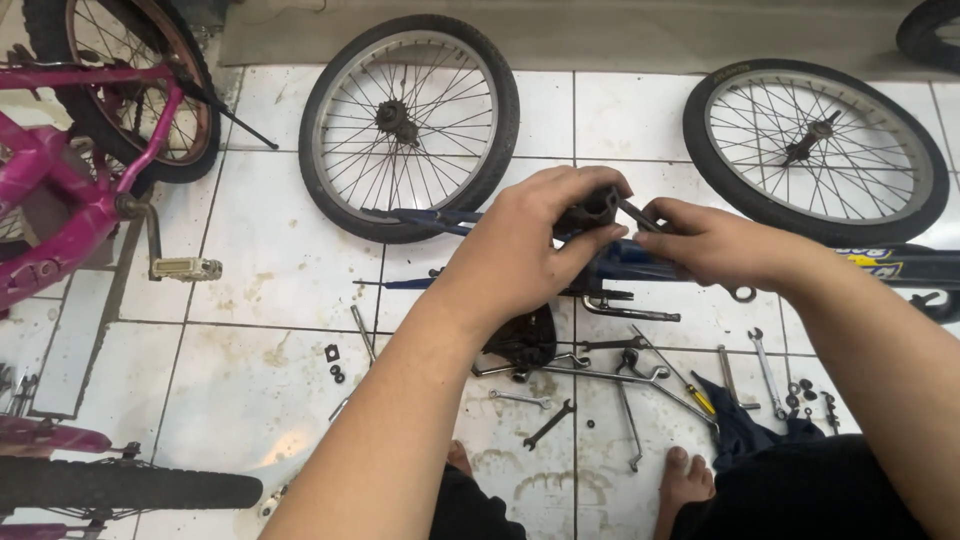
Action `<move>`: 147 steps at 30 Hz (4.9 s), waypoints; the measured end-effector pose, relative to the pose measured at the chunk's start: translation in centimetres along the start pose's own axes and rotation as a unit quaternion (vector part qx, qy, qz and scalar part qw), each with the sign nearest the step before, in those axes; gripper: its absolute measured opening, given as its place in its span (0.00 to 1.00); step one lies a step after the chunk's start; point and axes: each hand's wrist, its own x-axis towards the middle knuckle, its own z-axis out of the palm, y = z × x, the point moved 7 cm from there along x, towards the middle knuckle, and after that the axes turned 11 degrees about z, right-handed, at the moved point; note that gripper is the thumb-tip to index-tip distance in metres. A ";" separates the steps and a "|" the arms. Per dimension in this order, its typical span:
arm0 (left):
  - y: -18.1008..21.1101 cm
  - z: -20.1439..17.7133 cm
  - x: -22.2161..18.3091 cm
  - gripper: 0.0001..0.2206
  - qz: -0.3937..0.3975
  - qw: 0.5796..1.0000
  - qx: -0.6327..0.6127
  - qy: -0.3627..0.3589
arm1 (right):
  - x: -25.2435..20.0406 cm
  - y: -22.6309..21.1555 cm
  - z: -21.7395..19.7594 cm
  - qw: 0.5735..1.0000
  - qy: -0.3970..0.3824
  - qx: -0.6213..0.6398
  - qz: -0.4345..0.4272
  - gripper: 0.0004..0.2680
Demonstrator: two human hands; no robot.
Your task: Disassembling a bicycle seat and its clamp mechanism using a wrench.
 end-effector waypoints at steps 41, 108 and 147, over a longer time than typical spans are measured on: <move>0.3 -0.3 0.0 0.25 -0.115 0.993 -0.018 -0.014 | 17.0 25.4 29.8 0.993 0.059 -0.014 0.099 0.17; -13.5 -8.0 -13.8 0.19 -0.418 0.876 0.230 -0.065 | 1.6 -4.9 4.3 0.975 0.115 -0.102 -0.163 0.15; -17.1 -5.5 -13.5 0.19 -0.498 0.844 0.178 -0.089 | 2.7 -4.5 4.5 0.977 0.117 -0.094 -0.148 0.14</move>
